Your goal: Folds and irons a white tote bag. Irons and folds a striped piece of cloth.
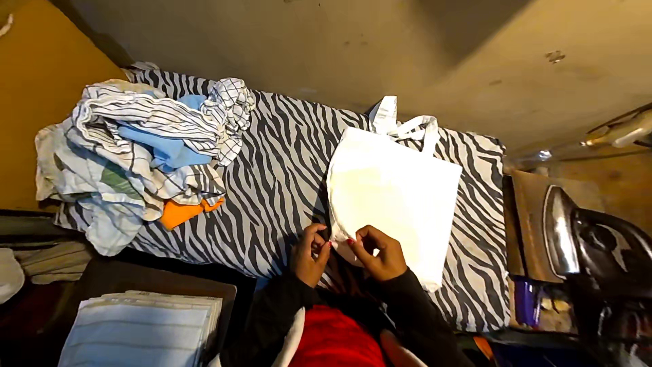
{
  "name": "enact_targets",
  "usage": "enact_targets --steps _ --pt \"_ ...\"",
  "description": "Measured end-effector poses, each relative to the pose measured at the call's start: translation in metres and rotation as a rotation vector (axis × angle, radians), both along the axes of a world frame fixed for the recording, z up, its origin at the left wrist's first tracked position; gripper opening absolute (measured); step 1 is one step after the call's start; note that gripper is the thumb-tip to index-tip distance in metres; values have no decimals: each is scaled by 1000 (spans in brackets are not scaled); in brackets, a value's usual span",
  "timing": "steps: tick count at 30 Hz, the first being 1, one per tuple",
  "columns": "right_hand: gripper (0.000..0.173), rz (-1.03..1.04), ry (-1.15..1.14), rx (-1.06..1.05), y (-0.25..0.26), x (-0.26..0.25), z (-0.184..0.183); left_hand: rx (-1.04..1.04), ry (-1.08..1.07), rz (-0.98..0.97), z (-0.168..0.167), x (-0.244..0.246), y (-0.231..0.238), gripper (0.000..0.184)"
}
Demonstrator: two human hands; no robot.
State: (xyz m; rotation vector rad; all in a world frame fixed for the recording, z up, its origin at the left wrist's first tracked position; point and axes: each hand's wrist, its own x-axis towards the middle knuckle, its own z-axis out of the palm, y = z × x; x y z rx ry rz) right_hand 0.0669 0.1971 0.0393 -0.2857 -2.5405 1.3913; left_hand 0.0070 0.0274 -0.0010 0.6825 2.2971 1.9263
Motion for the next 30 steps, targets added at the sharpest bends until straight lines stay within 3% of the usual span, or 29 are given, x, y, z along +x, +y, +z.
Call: enact_targets --steps 7,17,22,27,30 --pt "20 8 -14 93 -14 9 -7 -248 371 -49 -3 -7 -6 16" --pt "22 57 -26 98 -27 10 -11 -332 265 -206 0 -13 -19 30" --pt "23 74 -5 90 -25 10 -10 -314 302 -82 -4 -14 -16 15" --pt "46 130 -160 212 31 37 -7 -507 129 50 10 -27 -38 19" --pt "72 113 -377 354 71 68 -4 -497 267 -125 12 -42 -46 44"
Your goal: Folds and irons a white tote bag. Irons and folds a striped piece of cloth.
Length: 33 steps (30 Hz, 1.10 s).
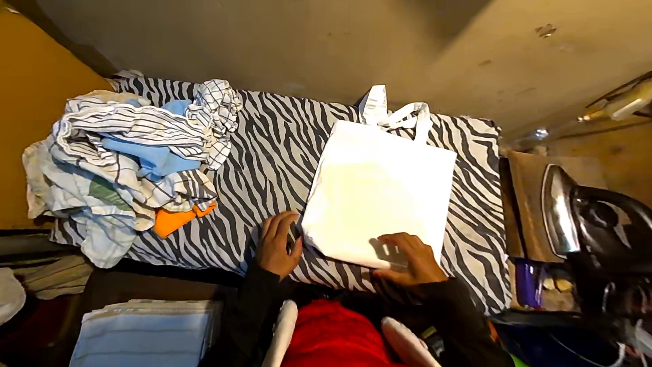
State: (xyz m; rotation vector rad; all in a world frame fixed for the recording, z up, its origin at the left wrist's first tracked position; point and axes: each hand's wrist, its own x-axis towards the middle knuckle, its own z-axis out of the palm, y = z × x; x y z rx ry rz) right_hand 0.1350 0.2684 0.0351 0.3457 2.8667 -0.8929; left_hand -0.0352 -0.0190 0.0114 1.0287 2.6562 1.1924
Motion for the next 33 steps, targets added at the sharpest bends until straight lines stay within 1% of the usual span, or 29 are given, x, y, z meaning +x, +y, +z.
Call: enact_targets --steps 2,3,4,5,6,8,10,13,15,19,22,25,28,29,31,33 --pt "79 -21 -158 36 13 19 2 -40 41 -247 4 -9 3 53" --pt "77 -27 -169 45 17 27 -1 -70 49 -343 5 -13 7 51" --pt "67 -42 -143 43 20 35 -4 -103 37 -407 5 -18 10 44" --pt "52 -70 -89 41 23 42 -8 -135 3 -433 2 -24 14 32" --pt "39 -113 -28 44 26 49 -14 -154 -39 -420 -4 -30 16 23" --pt "32 -222 24 20 29 58 -23 -173 -141 -352 -11 -42 19 24" --pt "31 -302 36 -28 32 66 -26 -195 -214 -317 -8 -47 22 28" --pt "33 -351 44 -46 32 72 -27 -260 -285 -342 1 -46 27 36" --pt "36 -381 41 -57 32 72 -27 -262 -284 -365 -1 -47 28 29" --pt "36 -396 -49 -126 42 73 -19 -314 -220 -342 -4 -45 36 26" --pt "39 -430 -41 -151 52 79 -19 -400 -141 -306 -2 -38 47 25" --pt "32 -438 -31 -157 56 86 -21 -425 -98 -293 -4 -34 49 23" --pt "27 -550 38 -148 47 82 -29 -427 -72 -256 -3 -32 48 23" --pt "27 -593 50 -133 44 81 -30 -404 -29 -238 -4 -28 48 26" --pt "26 -639 147 -72 40 83 -33 -272 150 -225 -12 -18 47 32" --pt "27 -600 373 29 38 85 -35 -127 306 -316 -18 -8 43 35"
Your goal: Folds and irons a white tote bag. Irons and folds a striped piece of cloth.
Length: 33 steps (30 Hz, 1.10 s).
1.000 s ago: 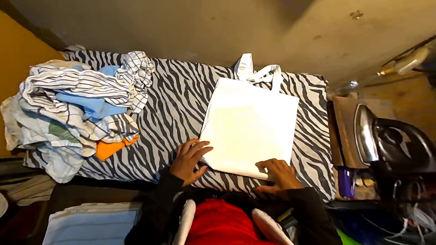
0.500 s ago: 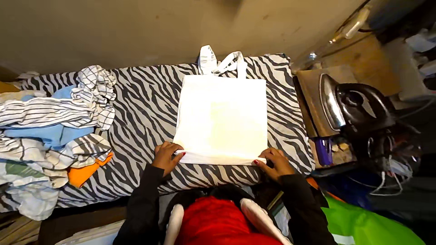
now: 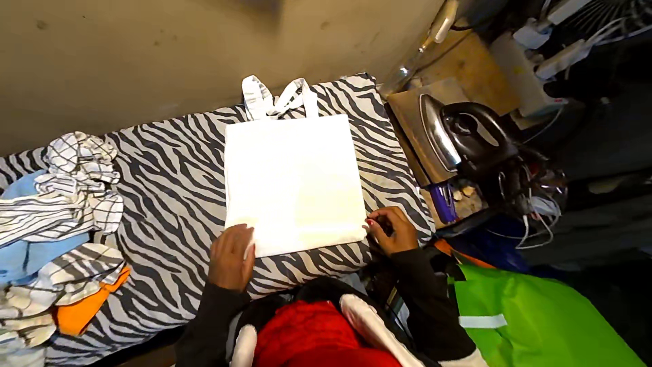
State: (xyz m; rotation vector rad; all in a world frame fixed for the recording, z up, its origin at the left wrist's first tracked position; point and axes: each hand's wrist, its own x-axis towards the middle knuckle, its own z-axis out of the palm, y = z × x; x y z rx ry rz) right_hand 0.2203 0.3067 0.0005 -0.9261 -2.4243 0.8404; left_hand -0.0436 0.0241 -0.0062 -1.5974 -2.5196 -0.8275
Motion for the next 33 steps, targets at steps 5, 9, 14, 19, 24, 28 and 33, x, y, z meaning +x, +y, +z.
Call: enact_targets --steps 5,9,14,19,24,28,33 --pt "35 445 -203 47 -1 5 0 -75 97 -316 -30 -11 -27 37" --pt "25 479 -254 39 5 0 -1 -93 32 -324 -26 -30 -33 38" --pt "26 507 -399 -87 39 -36 51 -297 -307 -234 39 -67 -5 50" --pt "26 233 -78 -356 96 -139 84 -347 -547 206 55 -147 74 51" --pt "45 -114 15 -668 151 -260 69 -295 -691 340 53 -207 171 48" --pt "67 -103 -226 -419 167 -303 47 -264 -818 221 59 -215 225 48" --pt "74 -114 -272 -143 149 -250 55 -23 -803 298 42 -205 200 62"
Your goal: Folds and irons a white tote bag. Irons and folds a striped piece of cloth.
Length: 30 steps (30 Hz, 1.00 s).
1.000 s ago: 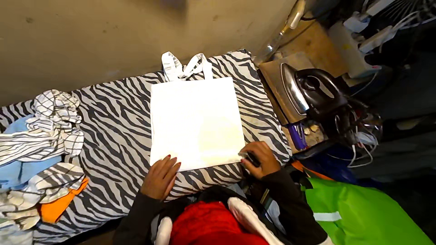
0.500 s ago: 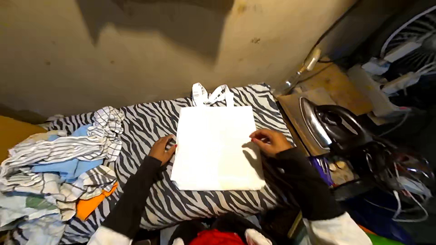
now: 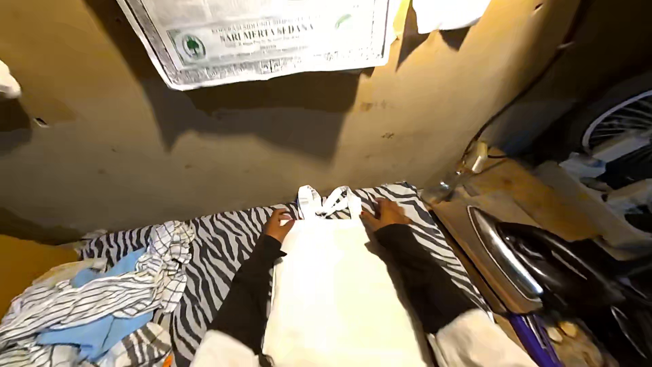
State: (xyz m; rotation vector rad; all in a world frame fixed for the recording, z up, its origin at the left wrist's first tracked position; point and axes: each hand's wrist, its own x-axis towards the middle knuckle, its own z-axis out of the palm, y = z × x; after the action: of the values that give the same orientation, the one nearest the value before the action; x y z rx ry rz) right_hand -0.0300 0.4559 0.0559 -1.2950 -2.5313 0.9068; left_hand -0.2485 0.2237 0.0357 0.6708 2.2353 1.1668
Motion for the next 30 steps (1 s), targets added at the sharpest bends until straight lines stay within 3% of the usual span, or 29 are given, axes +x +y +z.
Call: enact_targets --steps 2,4,7,9,10,13,18,21,23,27,30 --pt "67 122 176 200 -29 66 -12 49 115 47 -10 30 -54 75" --pt "56 402 379 338 -76 134 -28 95 465 -53 -24 78 -128 76" --pt "45 724 297 343 -144 213 -55 54 888 -432 -35 149 -222 48" --pt "36 681 273 420 -159 241 -85 0 980 -600 -55 171 -254 36" --pt "34 647 302 470 -156 244 -96 10 1036 -586 -71 173 -260 34" --pt "28 652 366 495 -140 230 -94 118 1088 -495 -84 162 -249 27" --pt "29 774 224 379 -143 246 -51 114 911 -669 -38 167 -251 24" --pt "31 862 -43 42 -147 255 -19 -4 679 -749 -25 172 -267 25" --pt "40 851 -150 -140 -127 237 1 -73 498 -627 -10 159 -255 45" --pt "38 535 99 -81 -71 147 23 -124 249 -226 10 101 -171 43" --pt "65 300 123 -160 -29 58 0 -225 110 -182 10 59 -84 45"
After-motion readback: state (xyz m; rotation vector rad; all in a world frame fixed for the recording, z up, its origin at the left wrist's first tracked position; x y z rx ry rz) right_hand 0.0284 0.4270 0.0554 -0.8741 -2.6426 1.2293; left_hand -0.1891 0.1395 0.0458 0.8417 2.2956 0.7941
